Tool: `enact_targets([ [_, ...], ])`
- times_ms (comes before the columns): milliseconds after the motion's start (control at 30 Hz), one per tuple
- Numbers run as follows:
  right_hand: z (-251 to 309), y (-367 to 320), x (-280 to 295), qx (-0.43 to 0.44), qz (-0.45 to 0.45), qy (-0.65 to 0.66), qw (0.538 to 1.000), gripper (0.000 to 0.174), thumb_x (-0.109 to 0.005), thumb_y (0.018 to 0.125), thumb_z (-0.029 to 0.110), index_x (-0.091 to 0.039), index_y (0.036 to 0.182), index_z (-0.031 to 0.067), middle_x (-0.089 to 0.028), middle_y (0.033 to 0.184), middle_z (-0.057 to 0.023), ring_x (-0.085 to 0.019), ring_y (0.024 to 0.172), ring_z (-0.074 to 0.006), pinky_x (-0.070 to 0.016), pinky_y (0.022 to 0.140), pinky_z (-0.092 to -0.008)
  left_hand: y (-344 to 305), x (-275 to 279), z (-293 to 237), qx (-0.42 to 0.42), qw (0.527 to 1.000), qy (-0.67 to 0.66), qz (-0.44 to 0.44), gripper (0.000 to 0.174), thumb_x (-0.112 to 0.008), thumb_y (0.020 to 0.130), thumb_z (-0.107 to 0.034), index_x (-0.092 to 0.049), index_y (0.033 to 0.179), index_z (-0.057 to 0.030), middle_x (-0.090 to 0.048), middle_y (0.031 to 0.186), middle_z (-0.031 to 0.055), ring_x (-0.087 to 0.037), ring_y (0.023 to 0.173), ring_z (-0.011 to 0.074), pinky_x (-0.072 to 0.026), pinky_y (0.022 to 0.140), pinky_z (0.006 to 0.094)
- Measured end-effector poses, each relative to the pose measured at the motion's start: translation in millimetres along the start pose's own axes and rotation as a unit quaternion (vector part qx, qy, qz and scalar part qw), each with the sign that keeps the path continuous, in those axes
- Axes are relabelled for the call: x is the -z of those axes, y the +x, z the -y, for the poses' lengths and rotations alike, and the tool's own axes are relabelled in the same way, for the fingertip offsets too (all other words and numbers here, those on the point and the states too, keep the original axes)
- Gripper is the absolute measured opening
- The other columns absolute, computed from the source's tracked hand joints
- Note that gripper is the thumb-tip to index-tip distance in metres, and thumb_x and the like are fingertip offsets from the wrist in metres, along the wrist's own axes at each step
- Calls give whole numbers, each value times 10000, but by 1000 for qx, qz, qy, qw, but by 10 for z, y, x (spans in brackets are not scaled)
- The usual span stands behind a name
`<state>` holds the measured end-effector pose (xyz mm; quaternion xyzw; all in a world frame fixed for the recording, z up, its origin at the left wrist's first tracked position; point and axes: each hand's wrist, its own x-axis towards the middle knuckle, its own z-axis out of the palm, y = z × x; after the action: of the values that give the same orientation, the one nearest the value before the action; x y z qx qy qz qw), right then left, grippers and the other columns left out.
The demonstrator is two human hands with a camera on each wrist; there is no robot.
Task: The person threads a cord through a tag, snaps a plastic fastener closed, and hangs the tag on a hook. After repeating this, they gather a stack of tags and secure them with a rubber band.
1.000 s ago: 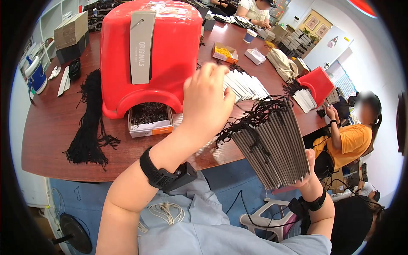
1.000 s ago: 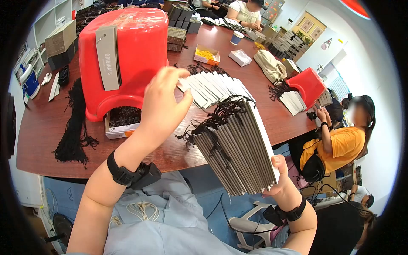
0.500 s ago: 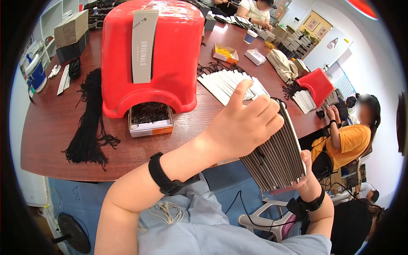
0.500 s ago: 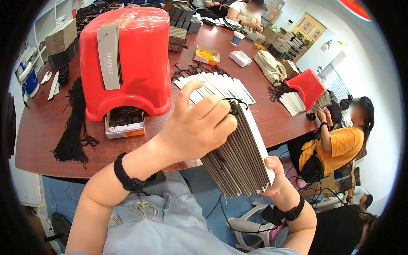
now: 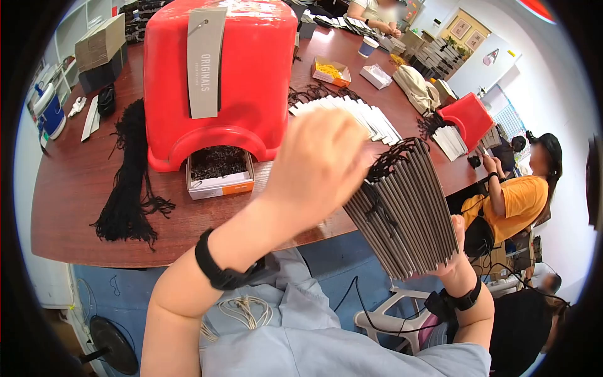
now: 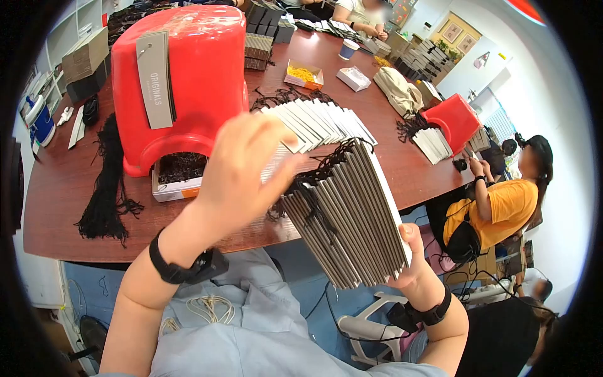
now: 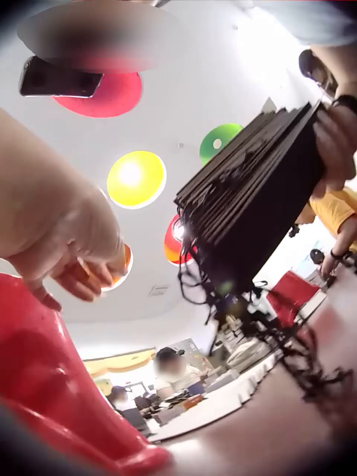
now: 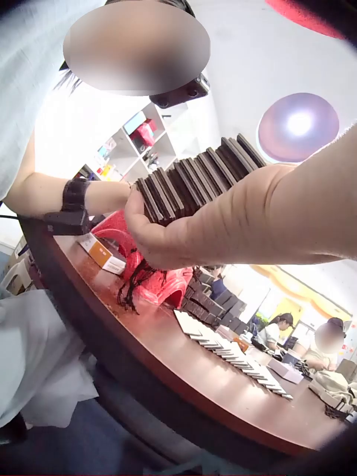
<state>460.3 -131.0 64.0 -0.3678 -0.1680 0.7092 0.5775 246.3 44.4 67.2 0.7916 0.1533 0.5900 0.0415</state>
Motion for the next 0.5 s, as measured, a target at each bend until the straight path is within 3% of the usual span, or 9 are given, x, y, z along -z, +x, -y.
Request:
enact_targets([
  [133,6,38,-105,13,-8,-28,999,511,-549,694,328,-505,1081,-4,-586,935,-164,-608,747,-275,-526,593,-379,-176,102,-178,0,985,-155,81,269,-697,613,-194,-524,767,-57,-485,788,70,-468,741,245,-363,669,344],
  [267,-6,59,-150,17,-12,-38,999,520,-558,688,321,-495,1094,2,-583,950,-159,-606,759,-279,-524,614,-392,-264,77,-242,21,991,-109,77,272,-706,604,-196,-522,753,-63,-480,778,65,-463,719,241,-356,654,327],
  [333,-8,63,-155,13,-5,-39,999,521,-560,687,316,-492,1097,3,-583,952,-158,-605,762,-281,-522,627,-400,-322,53,-265,97,981,-115,119,228,-696,626,-166,-522,729,-61,-473,735,53,-461,704,221,-349,655,310],
  [367,-7,62,-155,14,-17,-34,999,524,-563,685,313,-489,1100,2,-584,948,-159,-605,756,-280,-522,620,-397,-354,15,-272,97,982,-115,118,228,-696,626,-166,-522,729,-61,-473,735,53,-461,704,221,-349,655,310],
  [500,7,75,-98,-13,11,-22,1000,514,-569,682,308,-498,1083,-4,-591,923,-158,-605,735,-277,-519,600,-389,-424,-54,-259,193,944,-248,99,132,-650,674,-86,-527,702,-46,-463,669,44,-469,631,171,-365,606,283],
])
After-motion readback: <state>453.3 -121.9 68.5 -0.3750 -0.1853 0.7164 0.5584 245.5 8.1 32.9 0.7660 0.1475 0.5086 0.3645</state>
